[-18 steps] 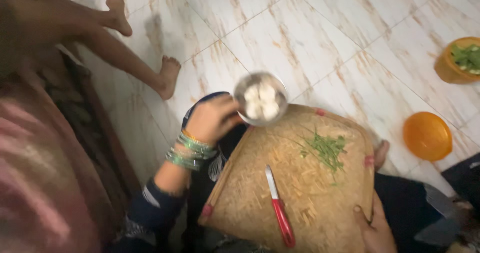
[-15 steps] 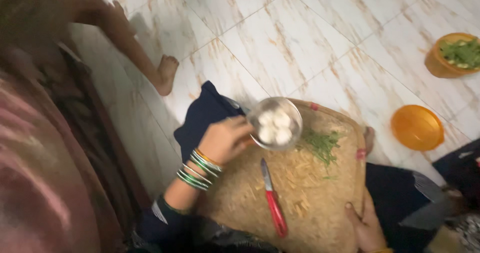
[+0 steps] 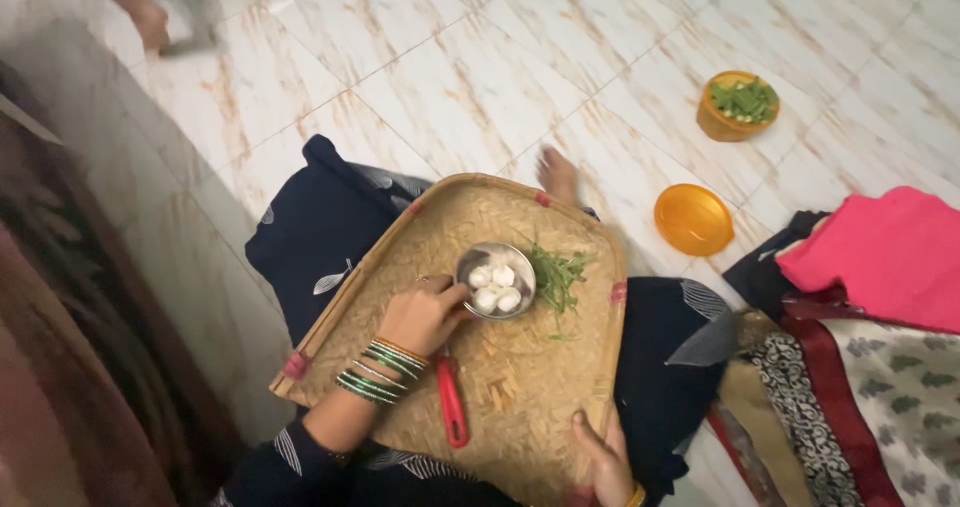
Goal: The person peels garlic cloves by hand while sitting on the floor, placing the peeled cloves into a small metal bowl inside a tray.
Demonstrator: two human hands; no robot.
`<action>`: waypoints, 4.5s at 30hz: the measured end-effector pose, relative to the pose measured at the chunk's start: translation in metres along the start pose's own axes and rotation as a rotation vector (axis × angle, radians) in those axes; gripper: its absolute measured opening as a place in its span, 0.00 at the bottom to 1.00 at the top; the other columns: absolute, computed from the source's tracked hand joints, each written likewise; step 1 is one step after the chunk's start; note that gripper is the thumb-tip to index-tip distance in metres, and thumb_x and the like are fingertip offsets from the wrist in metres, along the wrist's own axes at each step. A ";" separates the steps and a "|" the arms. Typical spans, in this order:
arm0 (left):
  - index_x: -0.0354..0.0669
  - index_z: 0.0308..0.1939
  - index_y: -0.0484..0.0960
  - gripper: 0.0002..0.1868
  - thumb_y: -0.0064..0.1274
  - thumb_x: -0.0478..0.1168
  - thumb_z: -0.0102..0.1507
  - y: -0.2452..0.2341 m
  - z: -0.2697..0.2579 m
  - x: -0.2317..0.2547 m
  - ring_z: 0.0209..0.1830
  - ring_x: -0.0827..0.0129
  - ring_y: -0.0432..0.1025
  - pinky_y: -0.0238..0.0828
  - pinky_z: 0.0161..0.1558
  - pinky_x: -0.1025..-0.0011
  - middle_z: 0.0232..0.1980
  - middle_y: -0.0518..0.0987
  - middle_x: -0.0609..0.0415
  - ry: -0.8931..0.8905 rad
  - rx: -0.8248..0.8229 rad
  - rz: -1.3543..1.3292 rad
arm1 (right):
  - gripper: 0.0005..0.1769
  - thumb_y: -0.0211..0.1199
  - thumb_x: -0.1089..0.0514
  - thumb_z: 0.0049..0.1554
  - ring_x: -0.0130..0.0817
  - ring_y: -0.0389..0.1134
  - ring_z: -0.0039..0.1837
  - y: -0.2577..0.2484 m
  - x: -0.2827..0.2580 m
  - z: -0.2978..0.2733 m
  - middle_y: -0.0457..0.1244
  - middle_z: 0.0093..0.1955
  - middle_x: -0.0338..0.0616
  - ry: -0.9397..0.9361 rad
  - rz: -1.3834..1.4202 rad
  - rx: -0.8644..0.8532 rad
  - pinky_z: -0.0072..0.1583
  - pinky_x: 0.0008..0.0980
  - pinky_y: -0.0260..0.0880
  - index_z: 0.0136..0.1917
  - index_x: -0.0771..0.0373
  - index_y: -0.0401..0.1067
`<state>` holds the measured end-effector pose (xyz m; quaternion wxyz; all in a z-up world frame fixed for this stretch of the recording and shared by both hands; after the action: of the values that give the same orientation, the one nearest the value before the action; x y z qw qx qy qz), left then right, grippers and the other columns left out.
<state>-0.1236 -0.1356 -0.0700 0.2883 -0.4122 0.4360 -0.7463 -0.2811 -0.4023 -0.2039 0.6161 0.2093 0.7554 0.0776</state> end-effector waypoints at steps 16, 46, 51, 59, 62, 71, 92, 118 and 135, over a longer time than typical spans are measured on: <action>0.51 0.42 0.81 0.12 0.61 0.48 0.57 -0.039 -0.011 0.031 0.39 0.53 0.77 0.74 0.35 0.57 0.40 0.80 0.53 0.018 0.058 -0.009 | 0.35 0.61 0.63 0.55 0.42 0.67 0.66 -0.013 0.001 -0.006 0.66 0.65 0.54 0.075 0.047 0.070 0.65 0.37 0.65 0.75 0.68 0.59; 0.51 0.46 0.81 0.14 0.60 0.48 0.59 0.020 -0.013 -0.014 0.40 0.50 0.78 0.75 0.36 0.56 0.45 0.81 0.52 -0.110 0.079 -0.166 | 0.30 0.58 0.63 0.54 0.36 0.68 0.56 -0.013 -0.029 0.030 0.67 0.57 0.47 0.093 -0.021 0.241 0.57 0.33 0.67 0.70 0.67 0.66; 0.52 0.46 0.82 0.14 0.61 0.48 0.59 0.016 -0.013 -0.015 0.38 0.49 0.77 0.73 0.35 0.54 0.43 0.81 0.52 -0.173 0.012 -0.146 | 0.30 0.61 0.62 0.55 0.37 0.67 0.58 -0.022 -0.022 0.036 0.66 0.59 0.49 0.072 -0.063 0.217 0.59 0.34 0.67 0.71 0.68 0.66; 0.50 0.44 0.82 0.14 0.63 0.49 0.58 -0.038 -0.015 0.025 0.41 0.53 0.76 0.67 0.48 0.56 0.41 0.81 0.53 -0.043 0.043 -0.069 | 0.34 0.56 0.69 0.51 0.41 0.69 0.60 -0.018 -0.034 0.005 0.67 0.61 0.50 0.080 0.078 0.299 0.59 0.38 0.68 0.72 0.64 0.64; 0.48 0.46 0.82 0.17 0.63 0.48 0.57 -0.052 -0.018 0.040 0.40 0.55 0.77 0.61 0.55 0.51 0.42 0.81 0.52 -0.009 0.100 -0.105 | 0.35 0.55 0.68 0.53 0.39 0.68 0.62 -0.019 -0.040 -0.003 0.66 0.64 0.49 0.015 0.082 0.322 0.61 0.36 0.68 0.75 0.62 0.62; 0.53 0.43 0.82 0.12 0.63 0.48 0.58 -0.034 -0.016 0.050 0.40 0.57 0.77 0.55 0.67 0.46 0.38 0.80 0.54 0.088 0.005 -0.141 | 0.33 0.55 0.66 0.59 0.40 0.66 0.66 -0.058 -0.022 -0.003 0.64 0.69 0.52 -0.124 -0.180 0.272 0.65 0.34 0.64 0.77 0.69 0.60; 0.50 0.46 0.82 0.16 0.65 0.43 0.55 -0.010 -0.006 -0.030 0.47 0.54 0.76 0.59 0.63 0.51 0.46 0.80 0.50 -0.067 0.052 -0.203 | 0.37 0.56 0.71 0.55 0.40 0.68 0.62 -0.008 -0.028 0.070 0.66 0.65 0.53 0.065 -0.226 0.167 0.61 0.35 0.67 0.77 0.68 0.58; 0.46 0.58 0.73 0.33 0.68 0.38 0.50 0.013 0.009 -0.033 0.58 0.45 0.72 0.72 0.55 0.54 0.64 0.71 0.44 -0.139 -0.033 -0.367 | 0.08 0.70 0.67 0.55 0.45 0.66 0.55 0.168 -0.102 0.136 0.65 0.51 0.46 -0.814 -1.178 0.104 0.54 0.39 0.71 0.50 0.61 0.79; 0.47 0.62 0.71 0.26 0.55 0.35 0.59 0.010 0.049 -0.023 0.58 0.47 0.73 0.74 0.57 0.57 0.70 0.71 0.43 -0.085 -0.001 -0.208 | 0.08 0.70 0.60 0.48 0.55 0.71 0.46 0.188 -0.099 0.163 0.69 0.42 0.53 -0.735 -1.523 -0.108 0.47 0.48 0.71 0.43 0.60 0.78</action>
<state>-0.0689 -0.1425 -0.0729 0.2274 -0.4863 0.3787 -0.7539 -0.0679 -0.2965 -0.0820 0.7156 -0.3744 0.4372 -0.3957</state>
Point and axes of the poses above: each hand's wrist, its own z-axis towards the middle knuckle, its own y-axis out of the palm, x = y × z, the point moved 3 cm from there along z, towards the middle knuckle
